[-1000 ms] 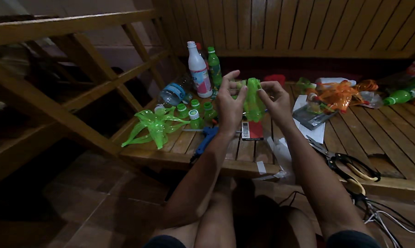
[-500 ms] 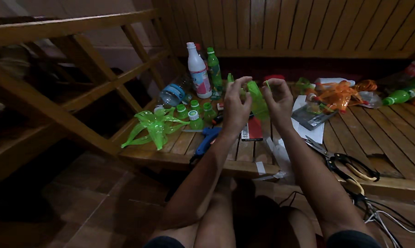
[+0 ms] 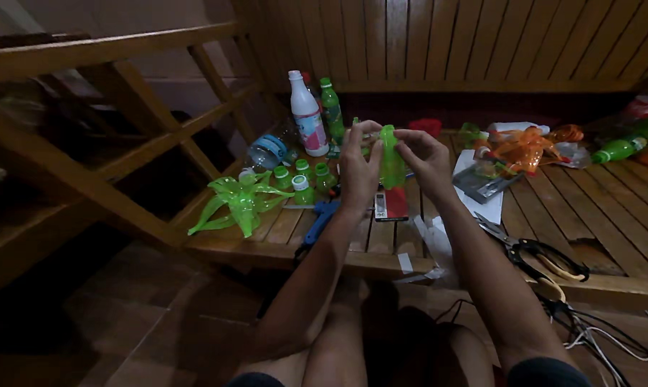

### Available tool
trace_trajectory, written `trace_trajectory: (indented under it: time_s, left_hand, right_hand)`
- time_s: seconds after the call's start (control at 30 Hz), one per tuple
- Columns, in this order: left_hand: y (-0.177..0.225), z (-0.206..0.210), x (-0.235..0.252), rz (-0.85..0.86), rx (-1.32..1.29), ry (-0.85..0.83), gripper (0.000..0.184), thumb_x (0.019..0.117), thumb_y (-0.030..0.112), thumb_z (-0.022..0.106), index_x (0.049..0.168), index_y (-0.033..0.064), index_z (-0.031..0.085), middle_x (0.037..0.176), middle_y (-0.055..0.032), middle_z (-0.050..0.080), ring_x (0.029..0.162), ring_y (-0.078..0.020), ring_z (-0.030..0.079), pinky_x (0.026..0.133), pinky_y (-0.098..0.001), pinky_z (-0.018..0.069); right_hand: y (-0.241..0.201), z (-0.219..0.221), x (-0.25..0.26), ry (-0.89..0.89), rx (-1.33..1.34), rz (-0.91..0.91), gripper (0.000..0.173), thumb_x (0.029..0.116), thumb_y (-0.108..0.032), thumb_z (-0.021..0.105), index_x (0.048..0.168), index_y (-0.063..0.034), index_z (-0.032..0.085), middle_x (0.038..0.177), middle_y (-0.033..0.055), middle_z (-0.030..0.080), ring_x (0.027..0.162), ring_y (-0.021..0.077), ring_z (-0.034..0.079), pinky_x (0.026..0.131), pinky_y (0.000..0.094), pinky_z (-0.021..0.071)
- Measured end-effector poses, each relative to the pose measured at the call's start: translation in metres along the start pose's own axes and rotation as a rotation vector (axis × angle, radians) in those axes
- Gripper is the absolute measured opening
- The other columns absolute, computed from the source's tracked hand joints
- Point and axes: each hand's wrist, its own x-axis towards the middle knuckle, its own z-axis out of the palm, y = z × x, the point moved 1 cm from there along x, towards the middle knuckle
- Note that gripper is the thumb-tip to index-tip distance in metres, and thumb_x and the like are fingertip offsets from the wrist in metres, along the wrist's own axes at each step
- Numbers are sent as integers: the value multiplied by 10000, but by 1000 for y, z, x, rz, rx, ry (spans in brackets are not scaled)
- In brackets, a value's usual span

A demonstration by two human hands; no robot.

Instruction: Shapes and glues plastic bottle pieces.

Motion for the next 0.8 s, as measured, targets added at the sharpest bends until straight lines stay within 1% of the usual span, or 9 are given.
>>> trace_trajectory:
  time_s: [0.07,0.1,0.17,0.27,0.33,0.47,0.57,0.67,0.8]
  left_hand:
    - [2,1,-2,30,75,-13,191,1029,84,572,1164,-2,677,1301,-202,592,1181,-221,614,950,-313,544]
    - [4,2,-3,29,107,-31,220,1030,103,566,1173,-8,691,1340,-219,580,1226,-247,595,974,-328,532]
    - [7,4,-5,-4,136,-60,273,1019,174,610,1187,-27,688,1325,-229,581,1188,-267,602,942,-345,537]
    - [6,3,-3,-113,76,-54,335,988,246,687,1201,-11,660,1192,-183,614,1028,-218,626,855,-330,534]
    - [4,1,-1,-160,3,-55,314,990,223,689,1216,6,662,1144,-150,639,998,-187,634,853,-319,538]
    - [5,1,-3,-145,-62,-40,267,993,154,676,1223,22,651,1073,-97,694,960,-114,680,846,-269,563]
    - [8,2,-3,-161,-67,-37,248,991,157,679,1178,-6,679,1092,-109,702,968,-110,681,869,-270,560]
    - [9,1,-2,-216,-88,-53,250,990,156,685,1186,1,672,1094,-97,702,930,-96,688,858,-260,571]
    - [3,-2,0,-208,-127,-76,204,995,126,668,1162,9,669,1070,-77,695,906,-80,672,830,-252,566]
  right_hand:
    - [1,1,0,60,23,14,243,973,-29,636,1204,39,666,1024,52,714,874,45,674,796,222,575]
    - [2,2,0,75,31,14,244,969,-23,642,1202,44,667,1035,58,717,892,49,679,811,227,576]
    - [2,2,-1,93,36,3,235,960,-15,652,1185,47,674,1040,58,723,906,45,682,819,226,576]
    - [4,2,-1,81,64,-21,238,962,-2,643,1192,56,666,1042,57,724,914,46,683,836,230,577]
    - [4,2,-1,68,73,-32,261,957,2,647,1211,62,643,1025,57,718,901,55,685,829,239,584]
    - [4,4,-1,44,28,-38,299,957,-14,652,1243,67,617,1030,71,722,916,74,696,839,259,590]
    - [4,3,-1,36,5,-40,308,952,-15,661,1246,61,611,1048,77,725,936,87,702,859,268,591]
    - [5,4,-2,-3,-24,-87,308,960,2,636,1255,78,593,1073,93,724,953,86,701,871,261,586]
    - [6,4,-2,56,-128,-156,289,997,-26,560,1264,79,592,1079,124,703,939,98,679,819,256,571]
